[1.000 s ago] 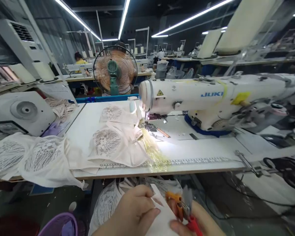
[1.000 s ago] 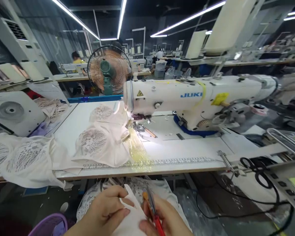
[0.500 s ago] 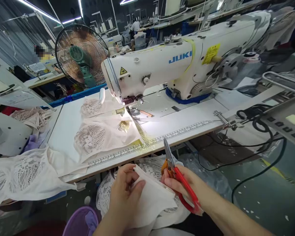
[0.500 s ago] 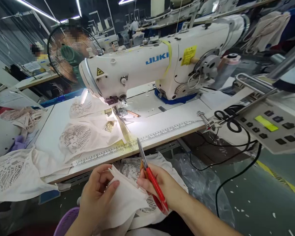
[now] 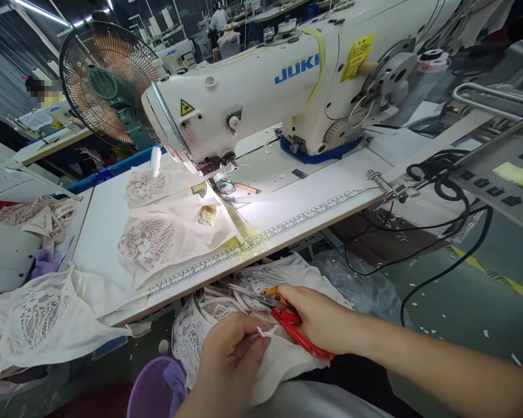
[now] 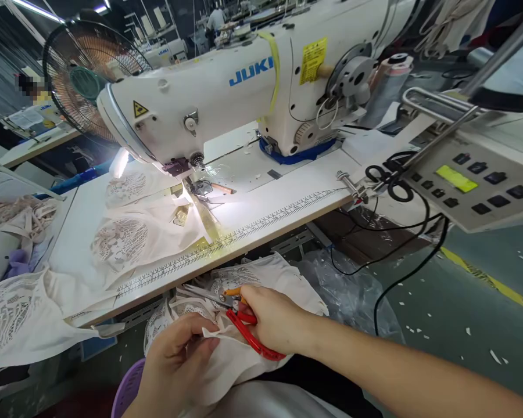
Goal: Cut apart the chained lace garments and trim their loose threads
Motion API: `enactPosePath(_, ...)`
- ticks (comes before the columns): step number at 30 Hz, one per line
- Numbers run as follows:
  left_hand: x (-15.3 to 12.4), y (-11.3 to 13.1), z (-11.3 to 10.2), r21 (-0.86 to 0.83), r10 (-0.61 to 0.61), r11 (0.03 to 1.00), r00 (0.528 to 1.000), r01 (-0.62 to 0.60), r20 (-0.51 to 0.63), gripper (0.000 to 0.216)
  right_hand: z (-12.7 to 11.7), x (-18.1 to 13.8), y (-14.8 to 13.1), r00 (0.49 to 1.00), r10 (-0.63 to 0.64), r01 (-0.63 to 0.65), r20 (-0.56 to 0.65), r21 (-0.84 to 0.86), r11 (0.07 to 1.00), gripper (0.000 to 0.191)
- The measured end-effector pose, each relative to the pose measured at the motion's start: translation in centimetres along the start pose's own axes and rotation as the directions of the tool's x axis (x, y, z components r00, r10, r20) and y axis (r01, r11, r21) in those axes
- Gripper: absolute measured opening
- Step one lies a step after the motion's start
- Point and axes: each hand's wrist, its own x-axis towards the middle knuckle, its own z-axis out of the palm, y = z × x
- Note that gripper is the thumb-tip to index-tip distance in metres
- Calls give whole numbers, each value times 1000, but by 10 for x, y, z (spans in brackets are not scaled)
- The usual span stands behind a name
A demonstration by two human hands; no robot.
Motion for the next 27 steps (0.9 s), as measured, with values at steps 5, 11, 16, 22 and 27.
enactPosePath(5,-2,1,9,20,236,972,972,-236,-9,15,7,3,3,991,-10,14,-134,24,1000,30)
enactPosePath(11,4,4,1,-96,39,994,998,-42,-41,6,4,-6,13,996,-81,86,-30,246,965,20)
enactPosePath(16,5,-3,-5,-208,-202,961,976,182,-79,12,8,-18,22,982,-188,176,-27,505,845,35)
enactPosePath(22,2,-7,-7,-409,-286,882,956,234,-69,19,20,-19,20,978,-118,184,-173,441,878,27)
enactPosePath(27,1,-9,-5,-682,-355,684,935,260,0,28,26,-18,23,956,-207,278,-206,425,862,20)
